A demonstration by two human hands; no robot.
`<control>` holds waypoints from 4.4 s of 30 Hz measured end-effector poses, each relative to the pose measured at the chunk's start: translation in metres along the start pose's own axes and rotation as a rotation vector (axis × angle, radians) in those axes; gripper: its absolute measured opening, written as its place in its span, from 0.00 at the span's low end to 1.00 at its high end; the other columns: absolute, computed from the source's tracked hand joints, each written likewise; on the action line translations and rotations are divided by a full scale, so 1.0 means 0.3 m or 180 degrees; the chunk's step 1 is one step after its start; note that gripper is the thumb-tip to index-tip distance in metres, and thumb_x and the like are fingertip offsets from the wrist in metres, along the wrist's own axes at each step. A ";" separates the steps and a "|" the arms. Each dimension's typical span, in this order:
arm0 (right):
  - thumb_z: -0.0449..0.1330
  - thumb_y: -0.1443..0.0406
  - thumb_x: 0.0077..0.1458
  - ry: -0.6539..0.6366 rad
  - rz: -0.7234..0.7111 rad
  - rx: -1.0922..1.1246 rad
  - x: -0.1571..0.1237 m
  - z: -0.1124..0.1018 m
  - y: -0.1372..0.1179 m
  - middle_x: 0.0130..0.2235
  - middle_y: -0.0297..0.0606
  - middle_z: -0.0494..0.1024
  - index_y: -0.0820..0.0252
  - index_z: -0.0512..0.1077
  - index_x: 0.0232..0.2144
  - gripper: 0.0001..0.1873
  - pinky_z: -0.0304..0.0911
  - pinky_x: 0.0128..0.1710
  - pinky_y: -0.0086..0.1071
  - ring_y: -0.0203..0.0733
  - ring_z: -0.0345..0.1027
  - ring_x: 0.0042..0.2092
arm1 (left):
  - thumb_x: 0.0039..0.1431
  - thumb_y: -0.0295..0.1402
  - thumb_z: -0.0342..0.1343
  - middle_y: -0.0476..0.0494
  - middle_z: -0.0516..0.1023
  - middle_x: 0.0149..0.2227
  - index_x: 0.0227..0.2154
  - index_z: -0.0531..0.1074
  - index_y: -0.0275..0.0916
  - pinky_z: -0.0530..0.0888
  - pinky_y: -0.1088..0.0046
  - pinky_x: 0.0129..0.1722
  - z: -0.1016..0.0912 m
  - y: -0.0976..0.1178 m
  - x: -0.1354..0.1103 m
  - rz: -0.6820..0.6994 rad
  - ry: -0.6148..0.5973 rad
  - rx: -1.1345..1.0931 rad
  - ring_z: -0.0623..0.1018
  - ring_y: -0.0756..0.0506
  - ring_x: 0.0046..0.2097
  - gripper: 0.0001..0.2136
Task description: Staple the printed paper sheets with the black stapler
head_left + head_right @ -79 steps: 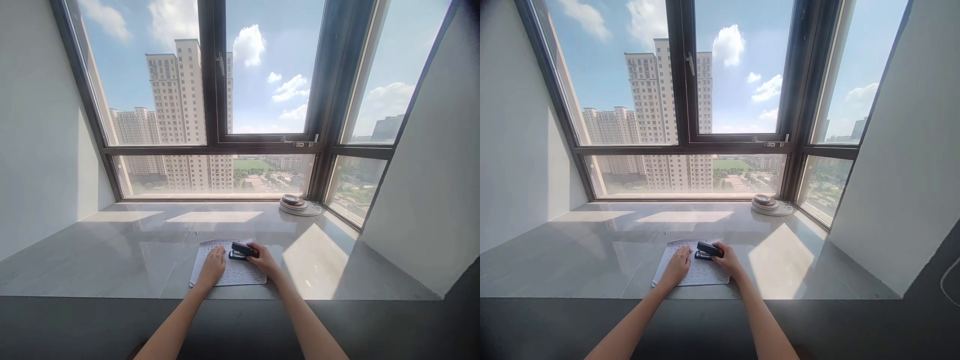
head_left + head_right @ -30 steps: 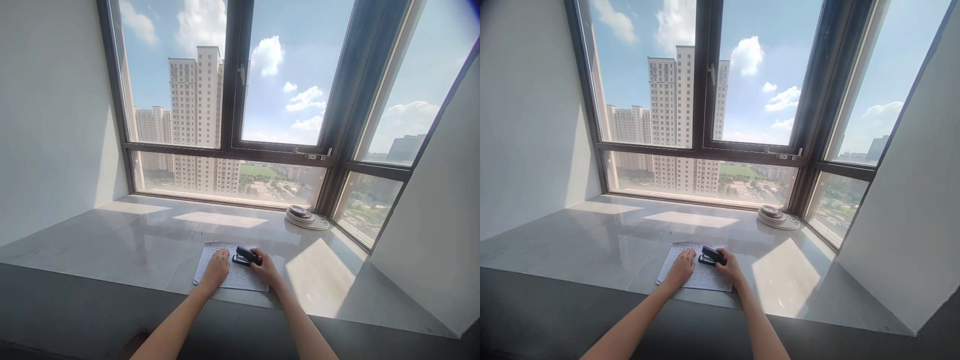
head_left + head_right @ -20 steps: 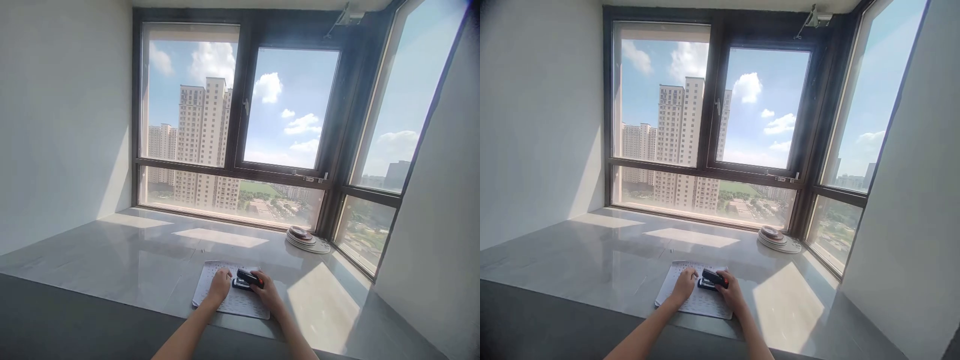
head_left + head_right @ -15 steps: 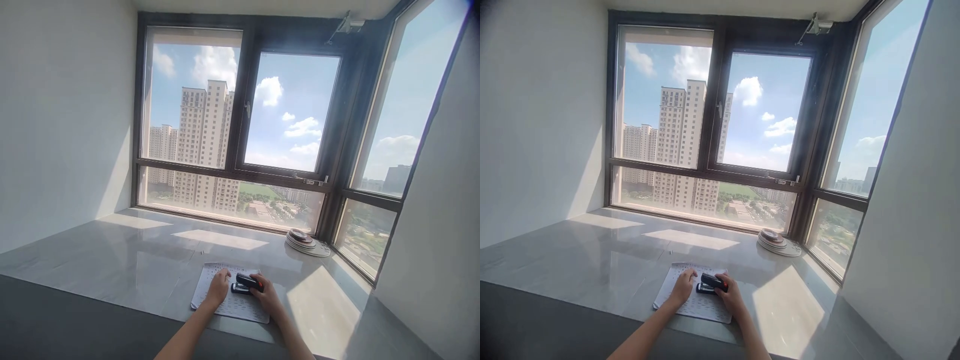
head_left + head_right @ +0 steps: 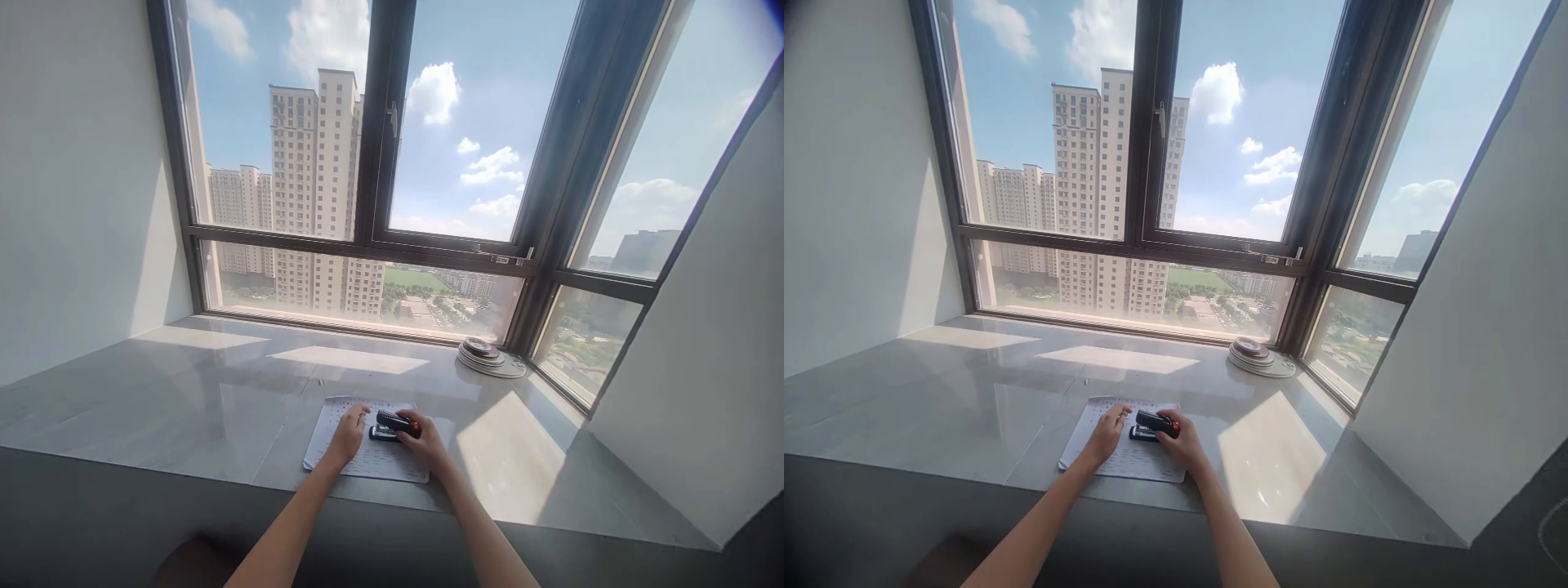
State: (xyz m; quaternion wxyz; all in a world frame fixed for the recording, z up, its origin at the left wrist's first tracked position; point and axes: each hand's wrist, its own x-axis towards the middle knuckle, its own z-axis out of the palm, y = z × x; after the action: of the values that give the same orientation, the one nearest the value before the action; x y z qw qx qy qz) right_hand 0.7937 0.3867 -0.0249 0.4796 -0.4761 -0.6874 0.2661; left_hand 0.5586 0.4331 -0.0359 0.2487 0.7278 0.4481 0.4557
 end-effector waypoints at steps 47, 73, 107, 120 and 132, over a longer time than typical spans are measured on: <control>0.54 0.62 0.46 -0.0153 0.0455 0.0789 -0.007 -0.046 -0.046 0.43 0.37 0.84 0.55 0.84 0.37 0.20 0.63 0.56 0.44 0.55 0.73 0.50 | 0.68 0.48 0.45 0.37 0.82 0.46 0.42 0.78 0.38 0.76 0.60 0.53 -0.019 -0.009 0.005 -0.0442 -0.0346 -0.0832 0.81 0.40 0.49 0.21; 0.61 0.62 0.49 -0.0208 0.0491 0.1362 -0.013 -0.052 -0.027 0.46 0.40 0.84 0.55 0.78 0.54 0.28 0.67 0.54 0.46 0.51 0.76 0.50 | 0.68 0.57 0.43 0.36 0.83 0.45 0.40 0.77 0.38 0.77 0.59 0.52 -0.012 -0.003 0.001 -0.0598 -0.0216 -0.1230 0.82 0.40 0.47 0.28; 0.63 0.64 0.61 0.1418 -0.1198 -0.0908 -0.052 -0.024 -0.056 0.44 0.42 0.83 0.55 0.79 0.45 0.10 0.72 0.46 0.42 0.48 0.74 0.46 | 0.68 0.46 0.52 0.35 0.83 0.38 0.45 0.71 0.35 0.78 0.71 0.21 -0.044 0.074 -0.025 -0.0517 -0.0361 -0.1567 0.81 0.46 0.28 0.17; 0.57 0.75 0.65 0.0867 -0.2307 -0.1860 -0.085 0.012 -0.063 0.52 0.41 0.81 0.53 0.72 0.58 0.22 0.72 0.52 0.42 0.48 0.73 0.54 | 0.71 0.38 0.51 0.33 0.84 0.39 0.41 0.75 0.31 0.83 0.63 0.41 -0.036 0.040 -0.009 -0.1475 -0.0346 -0.2493 0.85 0.43 0.35 0.14; 0.58 0.74 0.67 0.0128 -0.2897 -0.2951 -0.116 0.018 -0.108 0.56 0.39 0.80 0.51 0.75 0.57 0.20 0.60 0.56 0.41 0.45 0.70 0.57 | 0.69 0.38 0.56 0.30 0.85 0.41 0.36 0.77 0.32 0.80 0.64 0.50 -0.037 0.008 0.008 -0.1692 -0.0160 -0.2609 0.85 0.40 0.45 0.13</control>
State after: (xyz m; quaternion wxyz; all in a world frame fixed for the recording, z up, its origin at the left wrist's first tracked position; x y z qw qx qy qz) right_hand 0.7788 0.3426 -0.0146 0.3020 -0.2997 -0.8548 -0.2969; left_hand 0.5502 0.4336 -0.0278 0.6331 0.4412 0.3960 0.4977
